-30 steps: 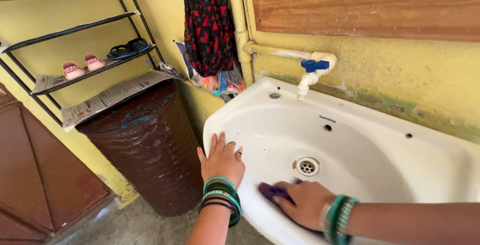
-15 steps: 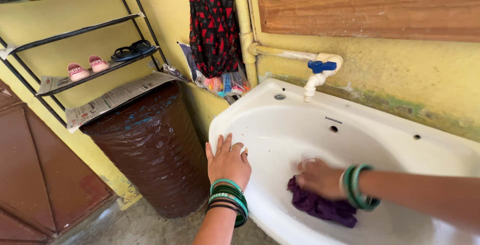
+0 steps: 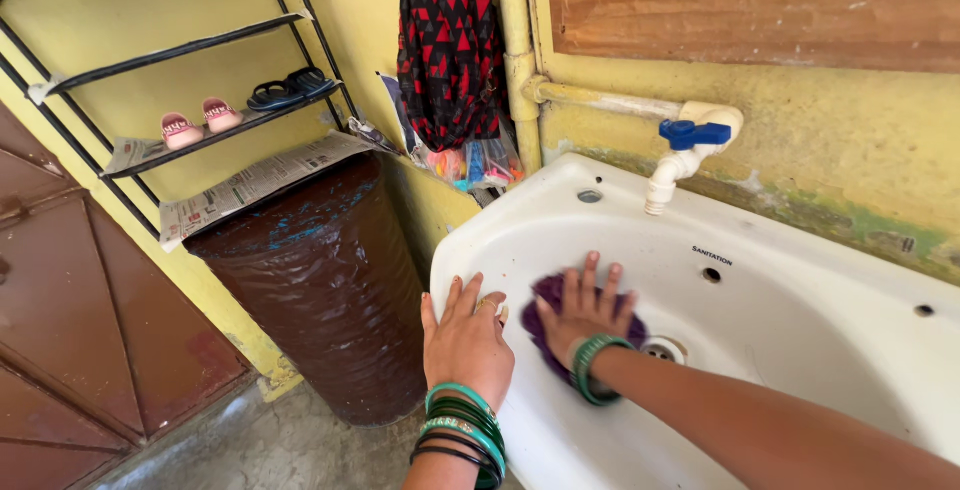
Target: The person wipes the inside and outside of a wall-mounted sink using a purple cloth.
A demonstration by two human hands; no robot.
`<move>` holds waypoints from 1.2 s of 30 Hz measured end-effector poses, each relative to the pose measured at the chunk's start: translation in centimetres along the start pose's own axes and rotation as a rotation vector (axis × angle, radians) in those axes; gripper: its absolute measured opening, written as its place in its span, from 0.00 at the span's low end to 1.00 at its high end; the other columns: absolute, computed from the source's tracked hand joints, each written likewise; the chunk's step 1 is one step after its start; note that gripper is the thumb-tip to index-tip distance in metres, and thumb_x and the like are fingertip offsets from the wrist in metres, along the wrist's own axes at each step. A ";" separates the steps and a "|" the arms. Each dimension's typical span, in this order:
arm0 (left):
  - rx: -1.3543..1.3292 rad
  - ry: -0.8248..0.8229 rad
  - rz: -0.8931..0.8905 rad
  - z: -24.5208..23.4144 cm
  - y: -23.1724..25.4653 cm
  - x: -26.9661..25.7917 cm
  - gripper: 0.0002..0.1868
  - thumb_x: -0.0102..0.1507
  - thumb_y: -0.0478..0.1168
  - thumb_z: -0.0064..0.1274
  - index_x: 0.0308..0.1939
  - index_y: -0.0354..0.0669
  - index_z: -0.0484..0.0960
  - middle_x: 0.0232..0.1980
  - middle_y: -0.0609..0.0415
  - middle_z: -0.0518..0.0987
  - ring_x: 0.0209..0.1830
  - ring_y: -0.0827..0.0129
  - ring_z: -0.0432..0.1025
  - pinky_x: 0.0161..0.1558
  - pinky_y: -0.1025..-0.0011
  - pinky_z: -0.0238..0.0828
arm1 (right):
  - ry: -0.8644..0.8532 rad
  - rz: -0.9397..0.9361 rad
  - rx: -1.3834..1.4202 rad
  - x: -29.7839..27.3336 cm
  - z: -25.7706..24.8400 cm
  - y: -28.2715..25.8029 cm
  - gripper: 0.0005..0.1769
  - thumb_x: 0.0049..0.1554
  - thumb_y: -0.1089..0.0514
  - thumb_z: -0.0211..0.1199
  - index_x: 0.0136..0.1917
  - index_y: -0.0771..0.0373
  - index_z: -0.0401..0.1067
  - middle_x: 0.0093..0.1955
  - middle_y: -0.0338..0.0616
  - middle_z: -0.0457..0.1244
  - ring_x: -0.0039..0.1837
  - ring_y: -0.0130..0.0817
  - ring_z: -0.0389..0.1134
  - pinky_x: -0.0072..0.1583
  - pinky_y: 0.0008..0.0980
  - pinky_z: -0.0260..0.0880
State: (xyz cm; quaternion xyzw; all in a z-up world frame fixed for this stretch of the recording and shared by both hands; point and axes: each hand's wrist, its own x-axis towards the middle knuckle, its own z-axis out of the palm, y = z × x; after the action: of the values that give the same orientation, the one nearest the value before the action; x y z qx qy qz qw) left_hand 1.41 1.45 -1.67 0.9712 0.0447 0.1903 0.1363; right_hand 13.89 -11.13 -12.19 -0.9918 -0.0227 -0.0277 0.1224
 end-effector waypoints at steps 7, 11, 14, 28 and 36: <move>-0.046 0.141 0.013 1.1 -0.8 0.1 0.28 0.72 0.54 0.31 0.68 0.42 0.70 0.72 0.51 0.68 0.76 0.61 0.56 0.75 0.50 0.37 | -0.257 -0.311 0.393 -0.8 -0.8 -5.2 0.47 0.59 0.31 0.38 0.85 0.44 0.29 0.86 0.52 0.13 0.86 0.47 0.13 0.78 0.61 0.29; -0.191 0.178 -0.017 1.0 -0.8 0.0 0.31 0.72 0.55 0.23 0.69 0.41 0.68 0.74 0.48 0.67 0.76 0.59 0.57 0.76 0.52 0.38 | -0.438 -0.763 0.912 -6.0 -3.2 -2.1 0.50 0.60 0.35 0.45 0.84 0.61 0.33 0.87 0.52 0.34 0.87 0.41 0.30 0.81 0.39 0.31; -0.234 0.187 -0.053 0.6 -0.7 0.0 0.32 0.73 0.55 0.22 0.71 0.41 0.66 0.73 0.47 0.68 0.76 0.58 0.57 0.76 0.54 0.39 | -0.647 -0.799 0.749 -11.0 -7.3 2.7 0.47 0.64 0.33 0.38 0.84 0.59 0.31 0.88 0.48 0.32 0.88 0.38 0.27 0.81 0.39 0.28; -0.509 0.410 -0.103 0.0 -0.4 -0.2 0.33 0.73 0.55 0.25 0.78 0.42 0.50 0.83 0.46 0.47 0.80 0.50 0.48 0.75 0.55 0.45 | -0.168 -0.643 0.558 -4.3 -5.4 -5.6 0.41 0.64 0.45 0.39 0.86 0.52 0.33 0.86 0.50 0.19 0.84 0.51 0.14 0.76 0.55 0.23; -0.174 0.168 -0.133 1.1 -1.2 1.0 0.36 0.71 0.52 0.31 0.77 0.34 0.45 0.82 0.42 0.44 0.82 0.55 0.40 0.76 0.52 0.35 | 0.378 -1.135 0.206 1.8 -6.4 -6.7 0.32 0.64 0.50 0.49 0.79 0.55 0.54 0.87 0.42 0.39 0.87 0.49 0.32 0.81 0.52 0.33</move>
State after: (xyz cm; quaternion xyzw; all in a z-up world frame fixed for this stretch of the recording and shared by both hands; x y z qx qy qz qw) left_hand 2.77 2.48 -2.66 0.9312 0.1036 0.2647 0.2281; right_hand 15.07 -6.11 -4.27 -0.7860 -0.5284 -0.2618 0.1857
